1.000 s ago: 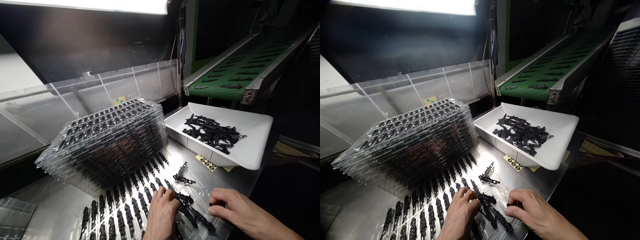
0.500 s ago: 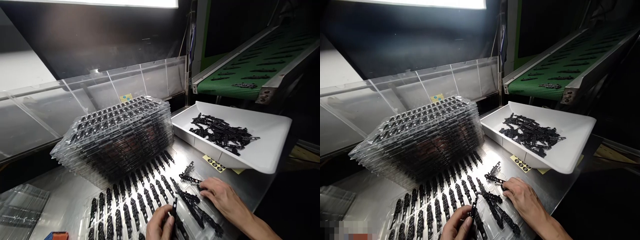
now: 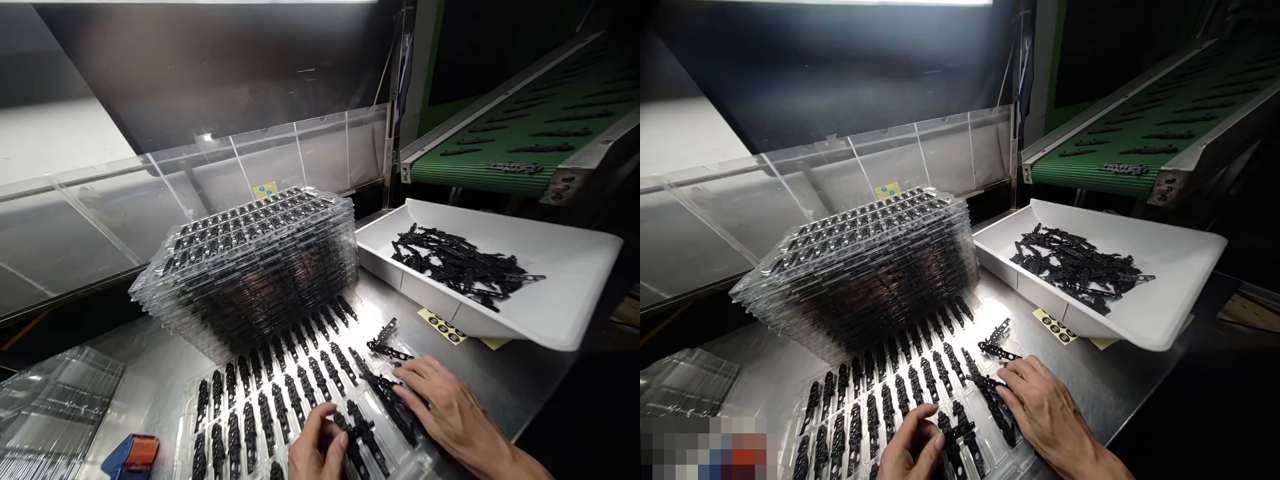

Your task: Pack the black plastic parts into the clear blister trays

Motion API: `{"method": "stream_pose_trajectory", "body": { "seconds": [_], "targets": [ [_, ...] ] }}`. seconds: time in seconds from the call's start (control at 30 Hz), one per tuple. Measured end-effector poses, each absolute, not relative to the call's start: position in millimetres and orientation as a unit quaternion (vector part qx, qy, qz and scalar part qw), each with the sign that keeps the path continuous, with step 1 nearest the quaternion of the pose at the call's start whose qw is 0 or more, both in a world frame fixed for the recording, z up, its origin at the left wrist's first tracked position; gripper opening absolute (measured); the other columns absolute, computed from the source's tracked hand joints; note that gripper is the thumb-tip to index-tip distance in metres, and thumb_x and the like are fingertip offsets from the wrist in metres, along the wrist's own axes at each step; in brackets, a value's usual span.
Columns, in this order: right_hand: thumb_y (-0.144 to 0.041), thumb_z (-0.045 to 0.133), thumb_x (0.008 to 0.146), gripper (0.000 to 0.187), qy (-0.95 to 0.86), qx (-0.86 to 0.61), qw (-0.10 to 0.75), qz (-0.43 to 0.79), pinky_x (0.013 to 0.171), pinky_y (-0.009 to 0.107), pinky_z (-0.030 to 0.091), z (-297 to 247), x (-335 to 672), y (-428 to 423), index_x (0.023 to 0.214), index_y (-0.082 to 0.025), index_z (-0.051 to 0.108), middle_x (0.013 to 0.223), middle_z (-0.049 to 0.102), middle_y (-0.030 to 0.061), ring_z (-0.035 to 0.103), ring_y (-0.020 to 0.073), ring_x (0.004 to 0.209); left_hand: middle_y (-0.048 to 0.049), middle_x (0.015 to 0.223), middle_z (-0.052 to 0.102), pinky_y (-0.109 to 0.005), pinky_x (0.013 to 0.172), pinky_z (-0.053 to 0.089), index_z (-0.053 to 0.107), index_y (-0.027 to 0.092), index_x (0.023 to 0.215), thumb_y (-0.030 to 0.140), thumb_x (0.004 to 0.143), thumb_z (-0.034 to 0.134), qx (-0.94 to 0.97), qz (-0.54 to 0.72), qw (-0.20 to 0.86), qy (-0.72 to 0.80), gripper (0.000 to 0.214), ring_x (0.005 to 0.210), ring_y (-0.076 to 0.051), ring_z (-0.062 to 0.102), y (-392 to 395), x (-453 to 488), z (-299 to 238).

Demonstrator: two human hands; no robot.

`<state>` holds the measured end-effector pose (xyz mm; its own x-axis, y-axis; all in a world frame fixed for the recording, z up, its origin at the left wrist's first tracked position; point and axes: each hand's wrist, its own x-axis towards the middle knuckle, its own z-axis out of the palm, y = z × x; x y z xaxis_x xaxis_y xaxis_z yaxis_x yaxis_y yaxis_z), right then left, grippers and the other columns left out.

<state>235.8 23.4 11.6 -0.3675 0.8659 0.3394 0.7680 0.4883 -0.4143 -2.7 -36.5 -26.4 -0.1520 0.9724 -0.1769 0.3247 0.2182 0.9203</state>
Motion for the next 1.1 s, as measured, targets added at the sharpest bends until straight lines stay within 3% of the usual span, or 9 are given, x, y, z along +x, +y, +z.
{"method": "stream_pose_trajectory", "body": {
  "seconds": [0.13, 0.3, 0.47, 0.7, 0.8, 0.97, 1.03, 1.1],
  "targets": [
    [-0.023, 0.050, 0.092, 0.014, -0.836, -0.478, 0.259, 0.074, 0.069, 0.036, 0.049, 7.3, 208.4, 30.8, 0.100, -0.020, 0.061, 0.093, 0.062, 0.0073, 0.058, 0.0228, 0.085, -0.0015, 0.079, 0.064, -0.026, 0.059, 0.038, 0.059, 0.020, 0.108, 0.055, 0.077, 0.051, 0.513, 0.349, 0.392, 0.679, 0.047, 0.059, -0.013, 0.052, -26.0, 1.2, -10.2],
    [-0.018, 0.035, 0.096, 0.024, -0.818, -0.486, 0.296, 0.077, 0.068, 0.035, 0.049, 4.0, 200.3, 42.2, 0.092, -0.018, 0.059, 0.084, 0.062, 0.0073, 0.059, 0.0200, 0.076, -0.0019, 0.081, 0.064, -0.028, 0.072, 0.042, 0.060, 0.021, 0.107, 0.033, 0.081, 0.047, 0.565, 0.300, 0.365, 0.676, 0.032, 0.076, -0.017, 0.059, -12.2, 6.7, 25.2],
    [-0.029, 0.036, 0.098, 0.025, -0.774, -0.520, 0.329, 0.148, 0.070, 0.033, 0.050, 29.2, 221.9, 43.0, 0.099, -0.019, 0.059, 0.088, 0.067, 0.0074, 0.063, 0.0200, 0.079, -0.0032, 0.093, 0.066, -0.029, 0.073, 0.043, 0.057, 0.025, 0.116, 0.017, 0.077, 0.051, 0.618, 0.193, 0.367, 0.668, 0.039, 0.086, -0.019, 0.060, 14.7, 24.4, 51.8],
    [-0.044, 0.037, 0.097, 0.030, -0.737, -0.540, 0.315, 0.258, 0.064, 0.026, 0.049, 66.7, 252.3, 32.2, 0.092, -0.024, 0.059, 0.080, 0.068, 0.0009, 0.064, 0.0165, 0.070, -0.0108, 0.116, 0.060, -0.030, 0.086, 0.042, 0.051, 0.018, 0.127, -0.001, 0.068, 0.050, 0.686, 0.157, 0.294, 0.647, 0.062, 0.101, -0.022, 0.057, 22.3, 53.3, 33.4],
    [-0.046, 0.041, 0.095, 0.029, -0.723, -0.556, 0.324, 0.251, 0.061, 0.026, 0.050, 67.9, 258.9, 31.7, 0.091, -0.025, 0.061, 0.077, 0.068, -0.0003, 0.065, 0.0169, 0.068, -0.0105, 0.117, 0.058, -0.031, 0.083, 0.042, 0.052, 0.018, 0.123, -0.003, 0.068, 0.047, 0.697, 0.172, 0.208, 0.665, 0.059, 0.101, -0.022, 0.055, 10.5, 58.9, 24.3],
    [-0.043, 0.041, 0.095, 0.027, -0.722, -0.565, 0.331, 0.225, 0.067, 0.027, 0.051, 67.5, 259.7, 36.8, 0.093, -0.024, 0.062, 0.084, 0.070, 0.0015, 0.065, 0.0180, 0.074, -0.0061, 0.107, 0.062, -0.033, 0.083, 0.043, 0.056, 0.021, 0.115, 0.000, 0.068, 0.049, 0.712, 0.188, 0.202, 0.646, 0.052, 0.098, -0.022, 0.052, 0.6, 59.2, 17.3],
    [-0.038, 0.039, 0.097, 0.027, -0.750, -0.547, 0.305, 0.214, 0.071, 0.028, 0.050, 70.9, 255.5, 43.3, 0.096, -0.024, 0.061, 0.090, 0.068, 0.0029, 0.064, 0.0180, 0.080, -0.0053, 0.110, 0.063, -0.036, 0.086, 0.042, 0.059, 0.022, 0.113, 0.001, 0.069, 0.050, 0.717, 0.197, 0.181, 0.644, 0.049, 0.101, -0.024, 0.050, -0.1, 58.0, 16.0],
    [-0.031, 0.036, 0.099, 0.028, -0.808, -0.509, 0.227, 0.192, 0.069, 0.028, 0.048, 75.5, 247.0, 54.8, 0.092, -0.022, 0.062, 0.088, 0.066, 0.0032, 0.061, 0.0172, 0.077, -0.0037, 0.112, 0.063, -0.037, 0.087, 0.040, 0.062, 0.022, 0.107, 0.002, 0.069, 0.053, 0.713, 0.213, 0.176, 0.645, 0.044, 0.102, -0.024, 0.049, -0.5, 56.8, 14.4]
  ]
}}
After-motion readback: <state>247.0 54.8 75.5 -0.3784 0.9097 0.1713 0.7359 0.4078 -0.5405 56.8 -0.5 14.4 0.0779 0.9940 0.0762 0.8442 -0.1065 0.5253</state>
